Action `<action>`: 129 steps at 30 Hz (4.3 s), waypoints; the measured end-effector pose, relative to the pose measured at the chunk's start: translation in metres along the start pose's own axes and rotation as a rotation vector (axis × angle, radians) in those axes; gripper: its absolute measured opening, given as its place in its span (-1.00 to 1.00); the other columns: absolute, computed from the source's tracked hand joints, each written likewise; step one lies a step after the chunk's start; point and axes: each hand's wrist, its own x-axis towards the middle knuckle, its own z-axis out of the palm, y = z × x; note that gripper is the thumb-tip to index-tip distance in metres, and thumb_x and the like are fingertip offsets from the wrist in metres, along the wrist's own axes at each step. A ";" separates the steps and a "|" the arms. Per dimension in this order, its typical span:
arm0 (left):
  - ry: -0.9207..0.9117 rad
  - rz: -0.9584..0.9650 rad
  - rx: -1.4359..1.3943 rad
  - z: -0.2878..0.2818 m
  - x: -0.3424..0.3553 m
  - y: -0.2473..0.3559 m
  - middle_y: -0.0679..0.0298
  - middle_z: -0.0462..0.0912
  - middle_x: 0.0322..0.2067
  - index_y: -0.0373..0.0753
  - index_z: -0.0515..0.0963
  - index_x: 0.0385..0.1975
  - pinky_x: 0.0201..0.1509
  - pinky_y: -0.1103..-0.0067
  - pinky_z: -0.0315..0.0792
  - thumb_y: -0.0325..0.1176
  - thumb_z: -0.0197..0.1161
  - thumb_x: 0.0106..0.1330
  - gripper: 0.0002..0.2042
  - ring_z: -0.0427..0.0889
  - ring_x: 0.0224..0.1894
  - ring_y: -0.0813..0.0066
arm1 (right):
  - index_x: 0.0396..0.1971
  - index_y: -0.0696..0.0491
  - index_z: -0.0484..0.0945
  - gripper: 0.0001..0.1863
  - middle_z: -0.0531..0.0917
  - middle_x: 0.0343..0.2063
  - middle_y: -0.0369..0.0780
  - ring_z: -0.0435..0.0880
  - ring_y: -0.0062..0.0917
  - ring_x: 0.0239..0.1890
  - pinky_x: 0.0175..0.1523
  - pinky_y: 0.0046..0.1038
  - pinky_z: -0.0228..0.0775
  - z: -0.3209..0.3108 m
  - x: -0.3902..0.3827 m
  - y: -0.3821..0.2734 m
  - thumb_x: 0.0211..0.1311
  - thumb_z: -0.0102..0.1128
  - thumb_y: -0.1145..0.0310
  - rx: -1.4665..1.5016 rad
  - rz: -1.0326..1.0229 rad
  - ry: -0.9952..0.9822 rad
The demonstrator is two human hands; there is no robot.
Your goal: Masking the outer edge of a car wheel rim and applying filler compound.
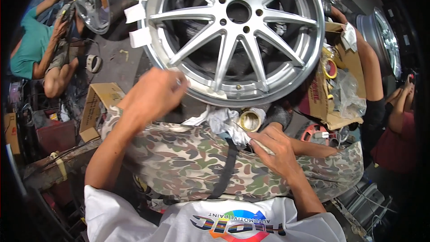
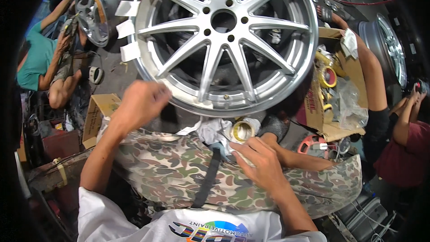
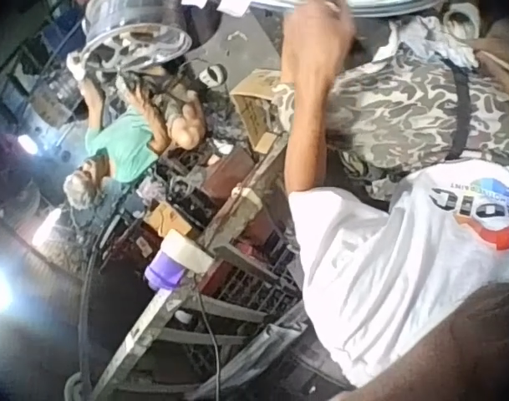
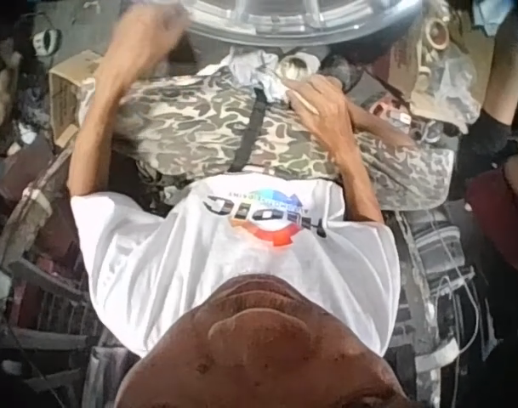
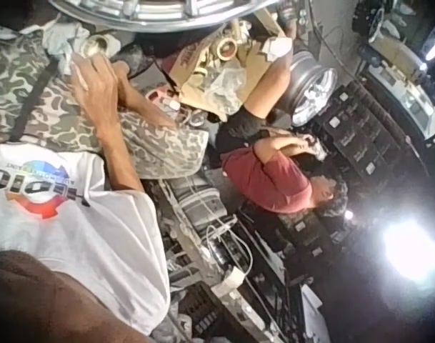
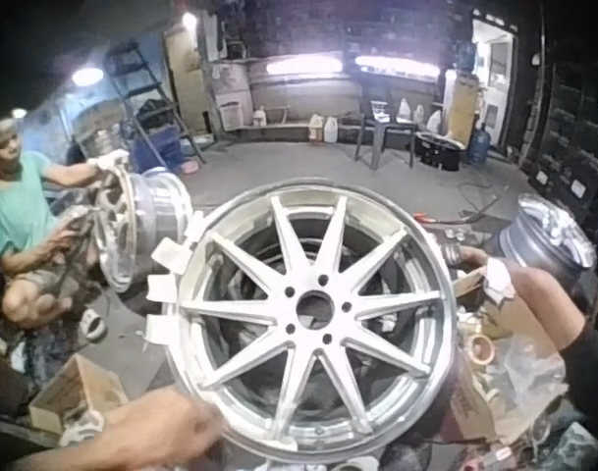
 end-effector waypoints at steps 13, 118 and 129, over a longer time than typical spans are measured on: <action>0.577 -0.265 -0.324 -0.044 0.036 -0.139 0.37 0.73 -0.43 -0.40 0.77 -0.16 -0.33 0.73 0.44 -0.33 0.47 0.43 -0.78 0.55 -0.43 0.74 | -0.06 0.11 0.75 -0.73 0.54 -0.39 -0.19 0.61 -0.29 -0.30 -0.17 -0.25 0.49 0.001 0.011 -0.005 0.23 0.47 0.52 -0.085 -0.108 0.022; -0.360 0.523 0.323 0.081 0.033 0.035 0.24 0.61 -0.64 -0.57 0.68 -0.12 -0.63 0.57 0.47 -0.43 0.35 0.06 -0.61 0.69 -0.63 0.50 | 0.02 0.13 0.68 -0.57 0.65 -0.01 -0.27 0.82 -0.33 -0.24 -0.19 -0.27 0.67 0.033 0.110 0.042 0.07 0.36 0.54 -0.161 0.139 -0.203; -0.433 0.443 0.265 0.078 0.038 0.040 0.14 0.67 -0.60 -0.53 0.66 -0.14 -0.58 0.46 0.56 -0.47 0.33 0.10 -0.67 0.75 -0.59 0.34 | 0.00 0.12 0.69 -0.59 0.66 -0.01 -0.26 0.81 -0.28 -0.30 -0.22 -0.27 0.67 0.032 0.114 0.044 0.08 0.36 0.56 -0.139 0.157 -0.227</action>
